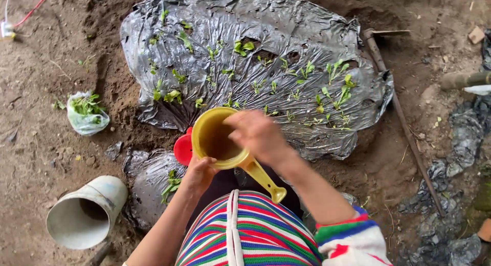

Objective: The person holds a yellow watering can and repeatedly dips their hand into the liquid to pour water onto small green seedlings growing through holes in a black plastic sheet. The person moves along the bed, watering each plant individually.

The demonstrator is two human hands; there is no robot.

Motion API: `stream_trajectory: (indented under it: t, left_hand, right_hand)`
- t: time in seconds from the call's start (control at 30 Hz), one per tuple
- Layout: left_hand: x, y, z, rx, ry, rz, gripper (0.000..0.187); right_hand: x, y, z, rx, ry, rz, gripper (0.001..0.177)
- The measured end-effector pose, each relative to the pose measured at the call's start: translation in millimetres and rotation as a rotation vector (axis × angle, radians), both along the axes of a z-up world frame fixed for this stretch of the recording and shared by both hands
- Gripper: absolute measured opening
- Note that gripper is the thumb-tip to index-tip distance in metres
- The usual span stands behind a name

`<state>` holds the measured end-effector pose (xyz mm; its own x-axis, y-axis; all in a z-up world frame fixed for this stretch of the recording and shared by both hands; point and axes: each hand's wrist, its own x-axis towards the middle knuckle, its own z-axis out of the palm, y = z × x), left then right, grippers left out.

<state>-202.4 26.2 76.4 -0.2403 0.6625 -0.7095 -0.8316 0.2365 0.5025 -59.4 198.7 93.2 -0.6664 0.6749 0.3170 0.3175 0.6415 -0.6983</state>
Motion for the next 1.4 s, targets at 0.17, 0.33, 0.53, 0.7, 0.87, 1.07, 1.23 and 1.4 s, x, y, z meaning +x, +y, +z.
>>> stream_trajectory:
  t: [0.17, 0.33, 0.53, 0.7, 0.87, 1.07, 1.23, 1.4]
  left_hand:
    - [18, 5, -15, 0.015, -0.029, -0.114, 0.097]
    - [26, -7, -40, -0.039, -0.082, -0.133, 0.099]
    - [16, 12, 17, -0.041, -0.070, -0.092, 0.092]
    - [-5, -5, 7, 0.155, -0.040, -0.104, 0.078]
    - [-19, -8, 18, 0.082, 0.002, -0.050, 0.075]
    - [-25, -5, 20, -0.054, 0.044, -0.024, 0.087]
    - [-20, 16, 33, -0.075, 0.039, -0.026, 0.086]
    - [-7, 20, 11, 0.014, 0.041, -0.066, 0.083]
  right_hand:
    - [-43, -61, -81, 0.169, -0.651, 0.199, 0.014]
    - [-16, -26, -39, 0.006, -0.772, 0.285, 0.031]
    - [67, 96, 169, -0.499, 0.012, 0.236, 0.042]
    - [121, 175, 124, -0.749, -0.012, -0.205, 0.051]
    - [201, 162, 137, 0.005, -0.231, -0.362, 0.037]
    - [243, 162, 92, -0.880, 0.806, -0.090, 0.028]
    - [156, 140, 41, -0.149, -0.399, -0.614, 0.032]
    - [21, 49, 38, -0.138, 0.098, -0.195, 0.023]
